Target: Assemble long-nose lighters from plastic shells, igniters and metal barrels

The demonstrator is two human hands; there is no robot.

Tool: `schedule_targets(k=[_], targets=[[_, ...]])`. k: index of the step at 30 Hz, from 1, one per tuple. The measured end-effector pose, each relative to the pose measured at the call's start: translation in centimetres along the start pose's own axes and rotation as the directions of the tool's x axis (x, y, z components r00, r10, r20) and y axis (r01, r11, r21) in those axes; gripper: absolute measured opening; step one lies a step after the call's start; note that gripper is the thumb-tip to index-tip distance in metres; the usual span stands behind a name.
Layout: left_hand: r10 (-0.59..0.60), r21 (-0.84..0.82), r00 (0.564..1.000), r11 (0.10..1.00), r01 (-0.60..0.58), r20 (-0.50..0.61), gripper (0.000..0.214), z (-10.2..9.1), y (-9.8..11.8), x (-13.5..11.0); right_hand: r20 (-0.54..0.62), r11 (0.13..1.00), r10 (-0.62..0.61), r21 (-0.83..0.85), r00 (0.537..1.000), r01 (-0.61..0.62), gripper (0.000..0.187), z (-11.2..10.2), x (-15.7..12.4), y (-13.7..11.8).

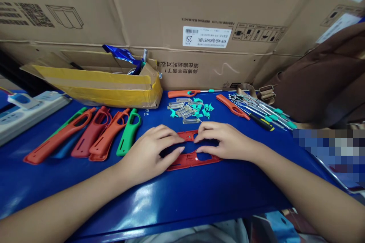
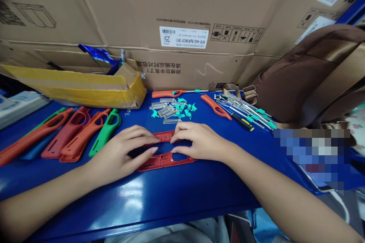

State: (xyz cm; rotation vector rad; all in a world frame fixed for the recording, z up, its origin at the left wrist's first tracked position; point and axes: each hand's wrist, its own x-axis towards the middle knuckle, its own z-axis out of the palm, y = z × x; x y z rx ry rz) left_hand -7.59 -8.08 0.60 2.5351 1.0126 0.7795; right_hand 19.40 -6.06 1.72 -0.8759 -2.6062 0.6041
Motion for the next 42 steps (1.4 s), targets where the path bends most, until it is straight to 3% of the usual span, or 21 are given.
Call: schedule_targets(k=[4, 8, 11, 16, 25, 36, 42], targets=[[0.065, 0.065, 0.991, 0.995, -0.073, 0.116, 0.022, -0.12, 0.56, -0.31, -0.034, 0.995, 0.089, -0.050, 0.995, -0.090, 0.023, -0.66, -0.08, 0.02], [0.100, 0.126, 0.982, 0.985, -0.121, 0.161, 0.024, 0.05, 0.60, -0.60, 0.027, 0.984, 0.137, -0.116, 0.990, -0.133, 0.021, -1.06, -0.02, 0.14], [0.098, 0.133, 0.983, 0.984, -0.119, 0.154, 0.023, 0.19, 0.39, -0.75, 0.058, 0.990, 0.105, -0.099, 0.993, -0.099, 0.009, -0.94, -0.03, 0.30], [0.102, 0.124, 0.991, 0.986, -0.113, 0.090, 0.019, 0.47, -0.15, -0.75, 0.063, 0.998, 0.057, -0.027, 0.996, -0.056, 0.011, -0.69, -0.05, 0.22], [0.161, 0.142, 0.987, 0.976, -0.163, 0.029, 0.018, 0.41, 0.21, -0.91, 0.065, 0.989, 0.033, -0.147, 0.997, -0.023, 0.010, -0.51, -0.20, 0.06], [0.183, 0.168, 0.976, 0.965, -0.202, 0.120, 0.034, 0.26, 0.61, -0.74, 0.090, 0.985, 0.020, -0.174, 0.996, -0.004, 0.013, -0.64, -0.25, -0.15], [0.177, 0.177, 0.976, 0.964, -0.198, 0.126, 0.032, 0.47, 0.28, -0.76, 0.100, 0.987, 0.013, -0.160, 0.995, 0.003, 0.014, -0.70, -0.39, -0.02]])
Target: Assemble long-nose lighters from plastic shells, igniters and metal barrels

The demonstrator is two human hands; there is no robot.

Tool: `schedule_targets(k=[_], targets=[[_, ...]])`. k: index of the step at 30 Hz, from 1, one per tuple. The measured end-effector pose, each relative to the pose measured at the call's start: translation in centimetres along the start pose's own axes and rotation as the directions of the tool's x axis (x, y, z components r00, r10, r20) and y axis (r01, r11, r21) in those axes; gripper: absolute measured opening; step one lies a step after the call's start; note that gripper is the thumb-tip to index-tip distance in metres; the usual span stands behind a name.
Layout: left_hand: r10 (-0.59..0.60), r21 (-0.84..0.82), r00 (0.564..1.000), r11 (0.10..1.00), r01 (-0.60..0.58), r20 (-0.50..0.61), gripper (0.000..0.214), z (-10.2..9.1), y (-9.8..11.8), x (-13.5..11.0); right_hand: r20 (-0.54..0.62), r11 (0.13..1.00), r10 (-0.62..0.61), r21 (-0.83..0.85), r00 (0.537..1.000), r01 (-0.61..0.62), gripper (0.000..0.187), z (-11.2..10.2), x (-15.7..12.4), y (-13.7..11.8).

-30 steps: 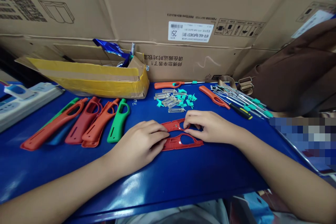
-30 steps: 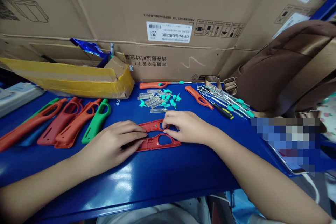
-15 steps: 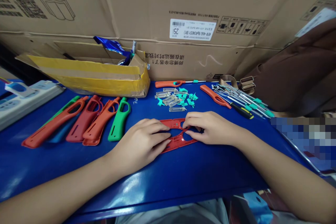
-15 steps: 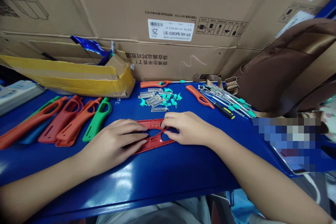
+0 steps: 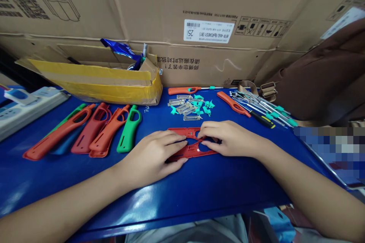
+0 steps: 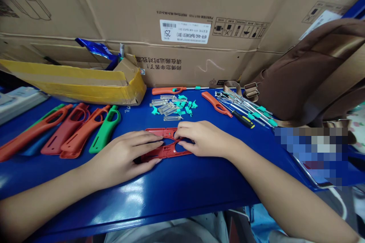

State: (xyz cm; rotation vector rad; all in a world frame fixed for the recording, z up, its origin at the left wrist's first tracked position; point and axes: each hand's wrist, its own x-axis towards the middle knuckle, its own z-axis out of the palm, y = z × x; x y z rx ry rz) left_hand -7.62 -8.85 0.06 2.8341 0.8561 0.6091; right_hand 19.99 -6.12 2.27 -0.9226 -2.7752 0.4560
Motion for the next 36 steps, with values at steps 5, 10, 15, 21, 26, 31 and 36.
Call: schedule_targets(k=[5, 10, 15, 21, 26, 31, 36], targets=[[0.006, 0.007, 1.000, 1.000, -0.006, -0.018, 0.033, 0.1, 0.0, 0.0, -0.136, 0.992, 0.040, 0.124, 0.990, -0.023, 0.016, 0.0, 0.2, 0.7], [-0.004, 0.007, 0.999, 1.000, 0.004, -0.032, 0.033, -0.2, 0.0, -0.1, -0.447, 0.971, 0.236, 0.088, 0.863, -0.220, 0.017, 0.2, 0.5, 3.4], [-0.036, 0.011, 0.999, 0.999, 0.036, -0.002, 0.034, -0.5, 0.0, -0.1, -0.373, 0.954, 0.298, 0.072, 0.879, -0.292, 0.018, 0.7, 0.6, 5.1], [-0.079, 0.053, 0.995, 0.996, 0.076, 0.066, 0.048, -0.5, 0.0, -0.1, -0.322, 0.952, 0.302, 0.052, 0.897, -0.302, 0.010, 0.2, 0.4, 5.4], [-0.089, 0.103, 0.989, 0.992, 0.077, 0.122, 0.064, -0.4, 0.0, 0.1, -0.297, 0.943, 0.324, 0.028, 0.898, -0.331, 0.013, -0.6, 0.1, 5.6], [-0.087, 0.079, 0.987, 0.994, 0.077, 0.136, 0.065, -0.4, 0.1, 0.2, -0.299, 0.939, 0.332, 0.015, 0.895, -0.343, 0.018, -0.6, 0.1, 5.5], [-0.076, 0.036, 0.993, 0.997, 0.073, 0.089, 0.052, -0.5, 0.1, 0.1, -0.317, 0.937, 0.334, 0.009, 0.887, -0.350, 0.024, -0.5, 0.0, 5.6]])
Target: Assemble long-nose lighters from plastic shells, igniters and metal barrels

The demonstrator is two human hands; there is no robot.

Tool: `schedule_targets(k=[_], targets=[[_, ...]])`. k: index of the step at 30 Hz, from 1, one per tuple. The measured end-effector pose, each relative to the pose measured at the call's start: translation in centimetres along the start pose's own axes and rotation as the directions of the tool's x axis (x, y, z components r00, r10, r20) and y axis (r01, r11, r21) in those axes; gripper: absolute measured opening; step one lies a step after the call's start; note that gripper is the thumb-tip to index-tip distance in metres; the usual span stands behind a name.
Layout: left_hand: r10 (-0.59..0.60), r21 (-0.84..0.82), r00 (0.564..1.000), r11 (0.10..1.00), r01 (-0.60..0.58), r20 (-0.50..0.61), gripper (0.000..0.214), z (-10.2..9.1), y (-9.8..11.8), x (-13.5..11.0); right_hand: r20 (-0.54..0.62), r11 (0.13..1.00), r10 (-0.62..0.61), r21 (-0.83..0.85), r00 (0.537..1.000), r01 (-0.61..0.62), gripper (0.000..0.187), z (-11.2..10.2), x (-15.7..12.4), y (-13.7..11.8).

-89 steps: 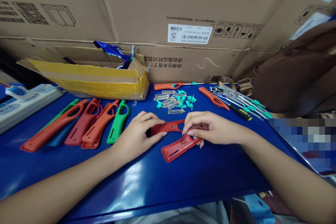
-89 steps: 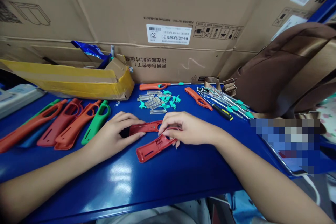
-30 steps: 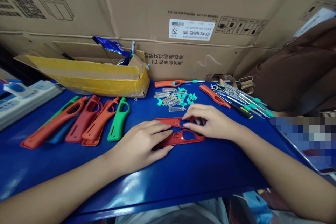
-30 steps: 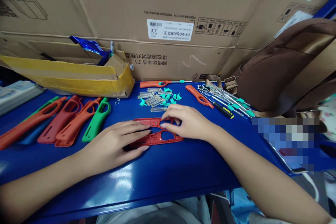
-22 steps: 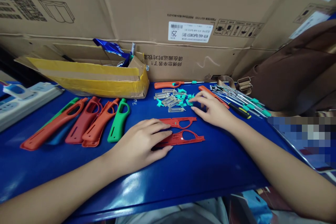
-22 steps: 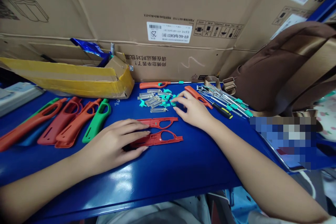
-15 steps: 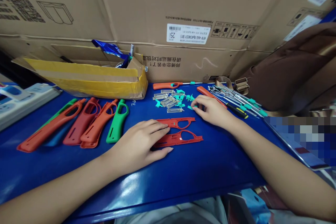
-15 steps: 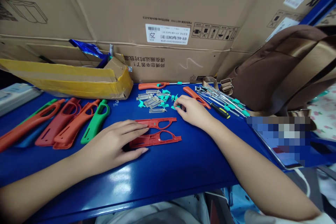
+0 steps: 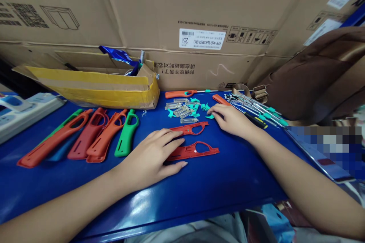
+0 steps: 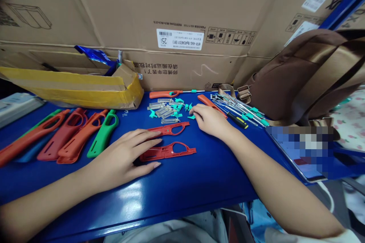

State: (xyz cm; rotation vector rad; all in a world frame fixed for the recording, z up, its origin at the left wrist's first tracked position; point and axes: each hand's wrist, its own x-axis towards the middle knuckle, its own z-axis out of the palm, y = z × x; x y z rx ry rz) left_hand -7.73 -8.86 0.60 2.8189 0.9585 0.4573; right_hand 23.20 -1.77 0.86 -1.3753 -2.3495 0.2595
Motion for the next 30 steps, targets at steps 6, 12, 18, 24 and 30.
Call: schedule_targets(k=[6, 12, 18, 24, 30], targets=[[0.036, -0.072, 0.999, 0.997, -0.036, 0.000, 0.033, -0.2, 0.2, 0.1, -0.060, 0.999, 0.003, 0.041, 0.998, 0.000, 0.026, 0.4, 0.3, 0.1], [0.005, -0.072, 1.000, 0.997, -0.004, 0.024, 0.031, -0.1, 0.0, 0.0, -0.123, 0.997, 0.049, 0.061, 0.991, -0.041, 0.019, 1.4, 0.6, 0.0], [0.016, -0.044, 1.000, 0.999, -0.016, 0.002, 0.028, 0.1, -0.3, -0.2, -0.130, 0.983, 0.167, -0.052, 0.977, -0.175, 0.019, 0.1, 0.9, 0.2], [0.005, -0.040, 1.000, 0.999, -0.006, -0.020, 0.027, 0.3, -0.4, -0.2, -0.161, 0.766, 0.542, -0.310, 0.825, -0.563, 0.018, -5.6, -0.3, 3.8], [-0.003, -0.083, 0.999, 0.997, -0.001, -0.039, 0.026, 0.4, -0.5, -0.1, -0.112, 0.586, 0.726, -0.414, 0.678, -0.696, 0.013, -6.6, -0.9, 6.5]])
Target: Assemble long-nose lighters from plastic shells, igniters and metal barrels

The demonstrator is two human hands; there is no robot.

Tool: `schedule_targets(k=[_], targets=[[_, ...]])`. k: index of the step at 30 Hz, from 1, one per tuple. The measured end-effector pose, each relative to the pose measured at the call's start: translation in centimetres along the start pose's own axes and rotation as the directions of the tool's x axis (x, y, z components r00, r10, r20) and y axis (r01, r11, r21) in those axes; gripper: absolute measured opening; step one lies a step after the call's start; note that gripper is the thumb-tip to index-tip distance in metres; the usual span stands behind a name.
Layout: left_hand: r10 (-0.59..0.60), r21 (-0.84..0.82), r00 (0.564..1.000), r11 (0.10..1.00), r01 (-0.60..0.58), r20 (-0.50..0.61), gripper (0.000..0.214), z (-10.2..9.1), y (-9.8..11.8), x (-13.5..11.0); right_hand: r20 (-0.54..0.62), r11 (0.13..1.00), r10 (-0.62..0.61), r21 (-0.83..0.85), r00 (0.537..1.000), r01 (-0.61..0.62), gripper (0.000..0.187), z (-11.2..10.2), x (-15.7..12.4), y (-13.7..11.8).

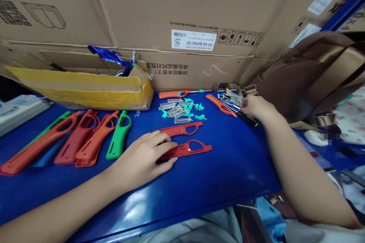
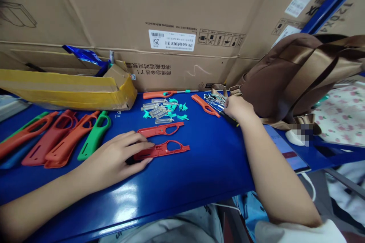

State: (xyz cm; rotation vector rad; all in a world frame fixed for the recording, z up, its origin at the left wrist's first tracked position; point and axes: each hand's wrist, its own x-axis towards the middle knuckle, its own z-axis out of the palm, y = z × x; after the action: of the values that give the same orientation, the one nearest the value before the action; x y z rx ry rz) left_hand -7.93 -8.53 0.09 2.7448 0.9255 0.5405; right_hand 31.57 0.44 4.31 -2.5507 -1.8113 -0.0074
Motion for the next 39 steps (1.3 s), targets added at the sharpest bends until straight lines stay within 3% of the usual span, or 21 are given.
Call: schedule_targets(k=[4, 9, 14, 17, 19, 21, 25, 30, 33, 36, 39], targets=[[-0.009, -0.074, 1.000, 0.997, 0.008, -0.011, 0.025, 0.1, -0.2, 0.1, -0.032, 1.000, -0.003, -0.006, 0.999, 0.003, 0.010, 0.6, 0.3, -0.4], [0.009, -0.070, 0.999, 0.997, -0.013, -0.051, 0.023, 0.1, -0.1, 0.2, -0.173, 0.991, -0.097, 0.072, 0.980, 0.111, 0.005, -0.2, -0.4, -0.7], [0.035, 0.007, 0.998, 0.999, -0.034, -0.057, 0.025, -0.1, -0.1, 0.3, -0.380, 0.931, -0.247, 0.161, 0.891, 0.327, 0.011, -1.3, -2.8, -2.8], [0.032, 0.028, 0.998, 0.999, -0.031, -0.059, 0.028, -0.2, -0.1, 0.3, -0.432, 0.858, -0.355, 0.201, 0.829, 0.472, 0.006, -1.5, -4.4, -4.3], [0.035, 0.033, 0.998, 0.999, -0.033, -0.052, 0.029, -0.3, -0.2, 0.4, -0.404, 0.725, -0.495, 0.296, 0.770, 0.621, 0.004, -1.5, -5.4, -5.0], [0.039, 0.035, 0.998, 0.999, -0.037, -0.046, 0.029, -0.2, -0.3, 0.5, -0.290, 0.592, -0.665, 0.358, 0.688, 0.722, 0.005, -1.5, -6.3, -5.3], [0.061, 0.044, 0.997, 0.997, -0.060, -0.042, 0.031, 0.1, -0.5, 0.5, -0.037, 0.471, -0.839, 0.451, 0.543, 0.759, 0.005, -1.4, -7.5, -5.7], [0.074, 0.079, 0.995, 0.994, -0.069, -0.063, 0.032, 0.1, -0.7, 0.3, 0.011, 0.416, -0.875, 0.529, 0.484, 0.739, 0.005, -1.0, -8.1, -6.3], [0.053, 0.047, 0.990, 0.998, -0.047, -0.128, 0.032, 0.1, -0.6, 0.4, -0.002, 0.364, -0.894, 0.579, 0.448, 0.729, 0.006, -0.8, -8.5, -6.7], [-0.053, -0.107, 0.960, 0.994, 0.024, -0.275, 0.028, 0.0, -0.4, 0.6, -0.024, 0.320, -0.907, 0.612, 0.421, 0.724, 0.005, -0.4, -9.0, -7.1], [-0.202, -0.292, 0.908, 0.952, 0.093, -0.368, 0.019, -0.1, -0.1, 0.7, -0.048, 0.297, -0.904, 0.646, 0.425, 0.703, 0.003, 0.0, -9.4, -7.6]])
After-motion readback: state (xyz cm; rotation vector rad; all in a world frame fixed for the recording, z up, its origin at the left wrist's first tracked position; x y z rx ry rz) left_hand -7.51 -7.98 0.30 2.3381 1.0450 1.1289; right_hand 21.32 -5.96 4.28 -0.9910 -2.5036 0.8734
